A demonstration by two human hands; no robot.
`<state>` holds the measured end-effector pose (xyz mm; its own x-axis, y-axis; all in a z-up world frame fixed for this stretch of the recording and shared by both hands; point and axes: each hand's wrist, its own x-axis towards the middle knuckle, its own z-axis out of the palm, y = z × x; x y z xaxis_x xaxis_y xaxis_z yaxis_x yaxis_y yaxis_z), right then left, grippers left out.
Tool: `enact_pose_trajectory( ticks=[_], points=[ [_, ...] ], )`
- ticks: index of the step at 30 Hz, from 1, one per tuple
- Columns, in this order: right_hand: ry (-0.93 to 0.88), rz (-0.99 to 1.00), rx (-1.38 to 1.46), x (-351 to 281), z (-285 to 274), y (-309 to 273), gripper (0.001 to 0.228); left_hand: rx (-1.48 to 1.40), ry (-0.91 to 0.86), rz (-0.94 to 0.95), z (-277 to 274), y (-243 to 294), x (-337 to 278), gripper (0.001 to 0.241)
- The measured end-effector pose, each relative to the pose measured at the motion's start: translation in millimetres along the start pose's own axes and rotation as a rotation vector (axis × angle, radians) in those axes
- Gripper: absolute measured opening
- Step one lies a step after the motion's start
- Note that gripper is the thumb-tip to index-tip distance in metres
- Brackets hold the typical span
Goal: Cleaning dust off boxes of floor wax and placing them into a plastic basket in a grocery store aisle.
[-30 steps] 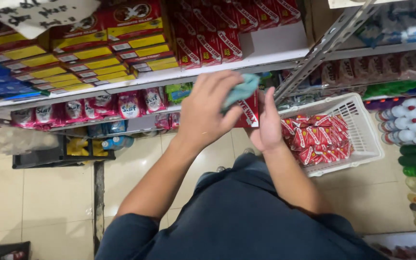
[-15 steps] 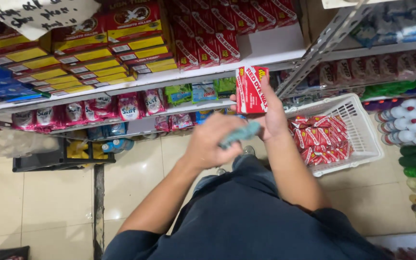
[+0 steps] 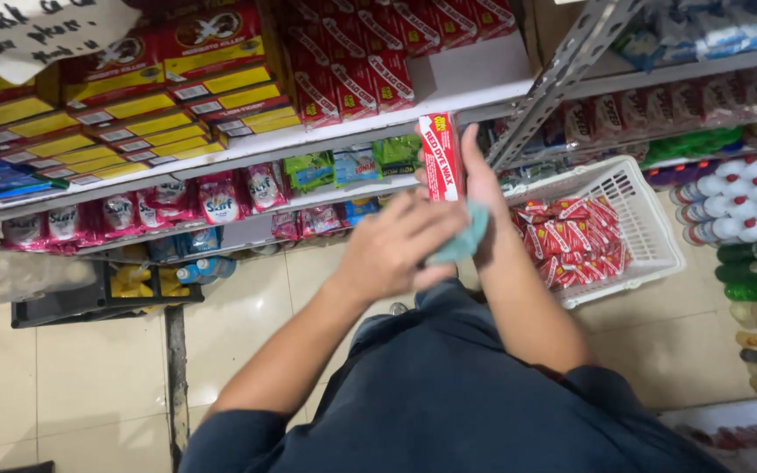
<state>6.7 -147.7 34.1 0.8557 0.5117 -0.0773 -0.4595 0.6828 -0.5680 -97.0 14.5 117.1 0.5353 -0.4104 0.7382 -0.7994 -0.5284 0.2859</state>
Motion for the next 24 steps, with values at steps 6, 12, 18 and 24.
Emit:
enact_pose_trajectory(
  ticks=[6, 12, 18, 24],
  points=[
    [0.011, -0.18, -0.283, -17.2, 11.2, 4.9, 0.093, -0.406, 0.313, -0.551, 3.0, -0.5, -27.7, 0.028],
    [-0.149, -0.241, -0.34, -27.8, 21.0, 21.6, 0.098, -0.592, 0.004, -0.7, -37.6, 9.8, 13.0, 0.03],
    [0.032, -0.162, -0.227, -38.1, -23.8, 42.6, 0.063, -0.978, 0.238, -1.025, -38.6, -1.5, 16.0, 0.02],
    [0.115, 0.102, 0.209, -35.6, 12.9, 1.2, 0.046, -0.992, 0.491, -1.178, -30.4, -8.0, 5.6, 0.017]
  ],
)
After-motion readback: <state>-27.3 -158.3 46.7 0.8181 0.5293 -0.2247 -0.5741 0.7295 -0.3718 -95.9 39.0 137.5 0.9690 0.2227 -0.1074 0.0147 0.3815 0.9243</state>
